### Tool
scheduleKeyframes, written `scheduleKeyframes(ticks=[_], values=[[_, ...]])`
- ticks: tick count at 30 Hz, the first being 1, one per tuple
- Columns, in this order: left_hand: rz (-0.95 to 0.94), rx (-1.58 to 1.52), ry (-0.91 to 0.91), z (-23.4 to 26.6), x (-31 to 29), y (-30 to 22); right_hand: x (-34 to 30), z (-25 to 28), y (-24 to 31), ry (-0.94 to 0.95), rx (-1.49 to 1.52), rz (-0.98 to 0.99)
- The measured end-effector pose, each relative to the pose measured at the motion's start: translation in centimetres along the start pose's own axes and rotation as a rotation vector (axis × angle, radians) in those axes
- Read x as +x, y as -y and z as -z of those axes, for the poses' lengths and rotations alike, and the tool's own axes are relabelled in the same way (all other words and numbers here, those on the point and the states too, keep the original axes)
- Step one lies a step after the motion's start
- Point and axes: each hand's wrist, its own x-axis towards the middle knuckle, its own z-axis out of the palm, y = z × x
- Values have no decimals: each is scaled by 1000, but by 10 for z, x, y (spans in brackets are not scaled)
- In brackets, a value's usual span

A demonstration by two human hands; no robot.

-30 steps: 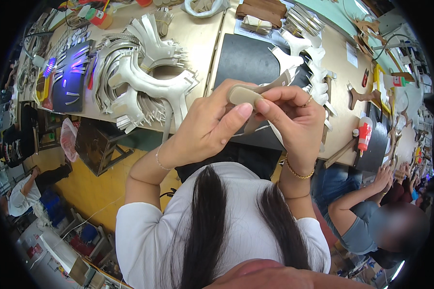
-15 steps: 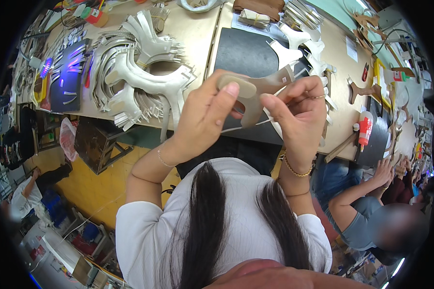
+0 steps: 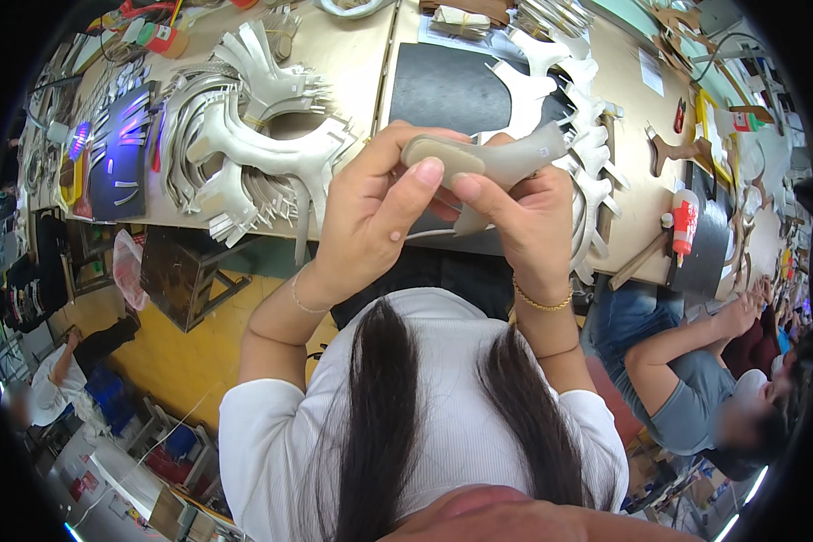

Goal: The person applies glue from a bottle to the edges of white plastic components and then presses them together to form assembled units. The person repeats this process for several pieces, handling each component individually and placing the finished assemblies on the table.

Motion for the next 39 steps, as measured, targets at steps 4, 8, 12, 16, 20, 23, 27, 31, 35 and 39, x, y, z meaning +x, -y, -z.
scheduleKeyframes(ticks=[4, 8, 12, 16, 20, 23, 27, 31, 35, 39], values=[[26, -147, -21, 1, 0, 0, 0, 2, -1, -4, 60, 40], [-8, -122, -38, 2, -1, 1, -2, 2, -3, -4, 98, 36], [-42, -61, -57, 3, -2, 2, -3, 1, -4, -21, 91, 29], [-79, -18, -83, 3, -2, 5, -2, -1, -6, -33, 103, 49], [-145, 6, -103, 1, -1, 9, -1, -1, -7, -25, 118, 59], [-190, 19, -102, 0, 1, 12, -2, -1, -7, -44, 127, 34], [-187, -2, -109, -3, 3, 14, -2, -1, -6, -51, 136, 48], [-194, -11, -117, -5, 4, 16, -2, 0, -6, -46, 139, 74], [-230, -16, -119, -6, 5, 18, -3, 1, -8, -33, 163, 75], [-274, -30, -145, -4, 6, 18, -2, 6, -17, -49, 207, 72]])
